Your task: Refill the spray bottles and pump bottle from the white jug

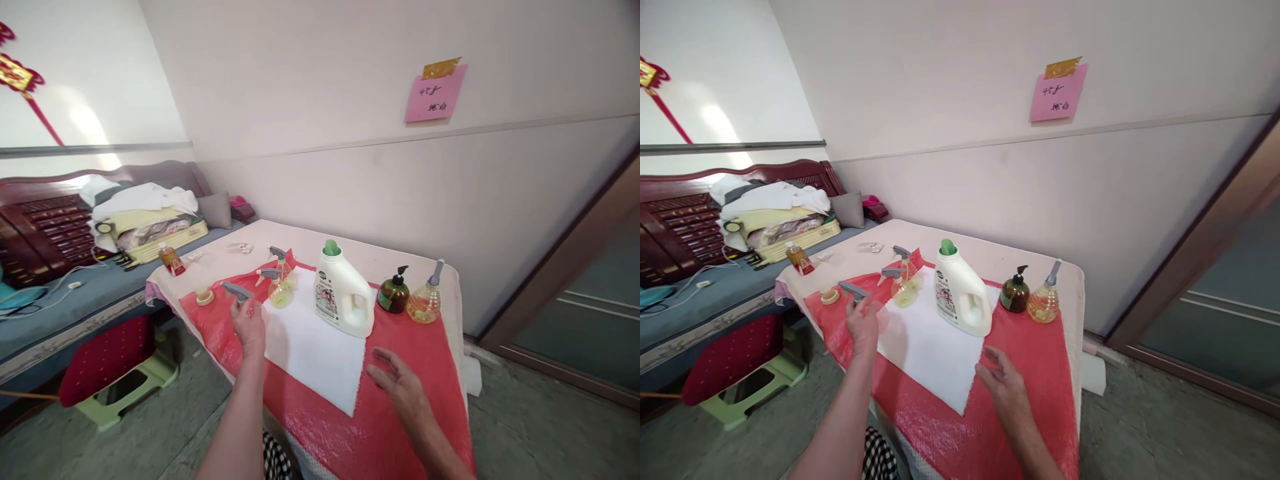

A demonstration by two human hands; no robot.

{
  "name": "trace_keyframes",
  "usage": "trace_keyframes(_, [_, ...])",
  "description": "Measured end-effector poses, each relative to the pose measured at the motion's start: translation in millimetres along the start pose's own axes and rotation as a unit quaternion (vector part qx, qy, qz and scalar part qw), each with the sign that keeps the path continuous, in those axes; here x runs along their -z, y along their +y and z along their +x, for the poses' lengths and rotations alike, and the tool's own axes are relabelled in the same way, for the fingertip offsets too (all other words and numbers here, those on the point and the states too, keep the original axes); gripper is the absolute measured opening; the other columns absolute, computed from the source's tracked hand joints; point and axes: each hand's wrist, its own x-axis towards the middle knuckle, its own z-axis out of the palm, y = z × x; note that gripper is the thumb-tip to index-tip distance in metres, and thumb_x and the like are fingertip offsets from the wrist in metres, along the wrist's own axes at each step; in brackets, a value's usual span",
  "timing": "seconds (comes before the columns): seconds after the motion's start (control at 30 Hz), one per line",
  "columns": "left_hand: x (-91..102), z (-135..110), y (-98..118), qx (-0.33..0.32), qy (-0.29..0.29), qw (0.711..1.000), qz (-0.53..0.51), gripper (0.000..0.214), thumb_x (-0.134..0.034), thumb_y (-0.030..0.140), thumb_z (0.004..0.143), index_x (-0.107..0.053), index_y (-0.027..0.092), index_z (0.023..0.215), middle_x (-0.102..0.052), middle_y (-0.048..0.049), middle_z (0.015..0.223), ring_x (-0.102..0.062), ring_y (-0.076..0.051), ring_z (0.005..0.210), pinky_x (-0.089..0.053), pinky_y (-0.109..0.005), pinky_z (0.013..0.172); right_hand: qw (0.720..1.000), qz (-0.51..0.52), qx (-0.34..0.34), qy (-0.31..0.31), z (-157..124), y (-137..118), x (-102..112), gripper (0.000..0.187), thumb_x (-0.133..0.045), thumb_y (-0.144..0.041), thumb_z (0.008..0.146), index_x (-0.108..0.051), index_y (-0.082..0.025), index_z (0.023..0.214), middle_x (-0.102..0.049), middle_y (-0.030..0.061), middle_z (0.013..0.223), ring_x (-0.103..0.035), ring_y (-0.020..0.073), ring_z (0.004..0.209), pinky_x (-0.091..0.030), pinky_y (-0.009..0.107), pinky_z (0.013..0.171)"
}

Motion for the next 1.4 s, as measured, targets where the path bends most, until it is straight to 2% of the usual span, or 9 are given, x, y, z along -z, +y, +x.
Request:
trace_keyframes(0.1, [-0.6, -25.4, 21.7, -0.003, -0.027, 0.984, -0.174, 0.027, -0.066, 0.027, 0.075, -0.073, 0.018, 0.099, -0.061, -0.0085, 0.12, -0.058, -0.023, 0.111, -0.044, -0.034, 0.094, 0.989, 0.121, -0.068, -0.054, -4.2, -4.5, -6.7, 0.061, -0.077, -0.057, 0.066, -0.059, -0.019, 0.111, -0.058, 0.0131, 0.123, -0.061, 0.0291, 0.104, -0.049, 0.04, 0.089])
trace_keyframes(0.2, [-5.8, -58.6, 46.0, 0.099, -0.134, 0.914, -0.371, 0.026, -0.078, 0.023, 0.063, -0.075, 0.018, 0.089, -0.07, -0.007, 0.1, -0.064, -0.021, 0.099, -0.046, -0.037, 0.094, 0.948, 0.267, -0.131, -0.116, -6.0, -5.7, -13.6, 0.064, -0.069, -0.064, 0.075, -0.053, -0.023, 0.12, -0.054, 0.0129, 0.128, -0.061, 0.0265, 0.105, -0.049, 0.041, 0.089])
trace_keyframes(0.4, [-13.4, -103.8, 77.0, 0.182, -0.338, 0.818, -0.427, 0.016, -0.079, 0.015, 0.06, -0.075, 0.015, 0.075, -0.071, -0.0075, 0.094, -0.066, -0.022, 0.096, -0.048, -0.036, 0.09, 0.881, 0.388, -0.15, -0.222, -8.0, -12.5, -11.2, 0.062, -0.061, -0.066, 0.081, -0.044, -0.028, 0.127, -0.062, 0.0096, 0.115, -0.066, 0.024, 0.092, -0.053, 0.032, 0.071])
trace_keyframes(0.57, [-11.9, -111.7, 85.4, 0.211, -0.376, 0.754, -0.496, 0.013, -0.072, 0.019, 0.071, -0.069, 0.02, 0.083, -0.07, -0.0029, 0.094, -0.065, -0.019, 0.093, -0.048, -0.038, 0.092, 0.881, 0.4, -0.131, -0.214, -10.7, -23.2, -5.5, 0.056, -0.064, -0.056, 0.08, -0.05, -0.023, 0.123, -0.068, 0.0094, 0.104, -0.068, 0.0211, 0.081, -0.051, 0.024, 0.063])
trace_keyframes(0.7, [-14.1, -115.0, 89.6, 0.224, -0.365, 0.786, -0.446, 0.031, -0.067, 0.038, 0.08, -0.065, 0.018, 0.103, -0.069, -0.0098, 0.11, -0.064, -0.022, 0.103, -0.046, -0.039, 0.094, 0.879, 0.389, -0.143, -0.237, -11.1, -17.5, -11.1, 0.056, -0.063, -0.056, 0.08, -0.048, -0.022, 0.122, -0.069, 0.0102, 0.099, -0.069, 0.0217, 0.078, -0.051, 0.024, 0.062])
trace_keyframes(0.9, [-16.1, -115.2, 87.2, 0.21, -0.337, 0.818, -0.416, 0.034, -0.069, 0.048, 0.077, -0.063, 0.018, 0.092, -0.071, -0.0102, 0.102, -0.065, -0.024, 0.103, -0.044, -0.041, 0.095, 0.881, 0.376, -0.148, -0.247, -15.9, -11.4, -19.1, 0.054, -0.063, -0.058, 0.08, -0.047, -0.023, 0.119, -0.067, 0.0091, 0.099, -0.068, 0.0201, 0.079, -0.049, 0.025, 0.064])
trace_keyframes(1.1, [-20.1, -111.0, 79.3, 0.26, -0.298, 0.807, -0.438, 0.034, -0.07, 0.047, 0.077, -0.061, 0.015, 0.085, -0.072, -0.0124, 0.097, -0.067, -0.022, 0.094, -0.046, -0.04, 0.091, 0.939, 0.294, 0.031, -0.176, -9.8, -9.9, -24.1, 0.081, -0.093, -0.027, 0.047, -0.048, -0.03, 0.115, -0.05, 0.0043, 0.125, -0.055, 0.0235, 0.108, -0.046, 0.034, 0.088])
trace_keyframes(1.2, [-21.3, -108.9, 78.5, 0.267, -0.283, 0.807, -0.445, 0.034, -0.07, 0.047, 0.077, -0.06, 0.015, 0.085, -0.073, -0.0111, 0.092, -0.067, -0.022, 0.09, -0.047, -0.039, 0.088, 0.945, 0.275, 0.079, -0.157, -8.3, -6.5, -25.8, 0.087, -0.096, -0.03, 0.04, -0.049, -0.031, 0.114, -0.044, 0.0042, 0.131, -0.048, 0.0237, 0.115, -0.045, 0.033, 0.091])
trace_keyframes(1.4, [-17.3, -111.6, 85.1, 0.239, -0.331, 0.805, -0.43, 0.034, -0.073, 0.046, 0.074, -0.06, 0.016, 0.084, -0.072, -0.0094, 0.088, -0.067, -0.02, 0.085, -0.048, -0.037, 0.085, 0.9, 0.331, -0.161, -0.235, -18.3, -9.7, -19.2, 0.072, -0.058, -0.076, 0.077, -0.044, -0.024, 0.126, -0.053, 0.0127, 0.12, -0.062, 0.0238, 0.089, -0.052, 0.035, 0.067])
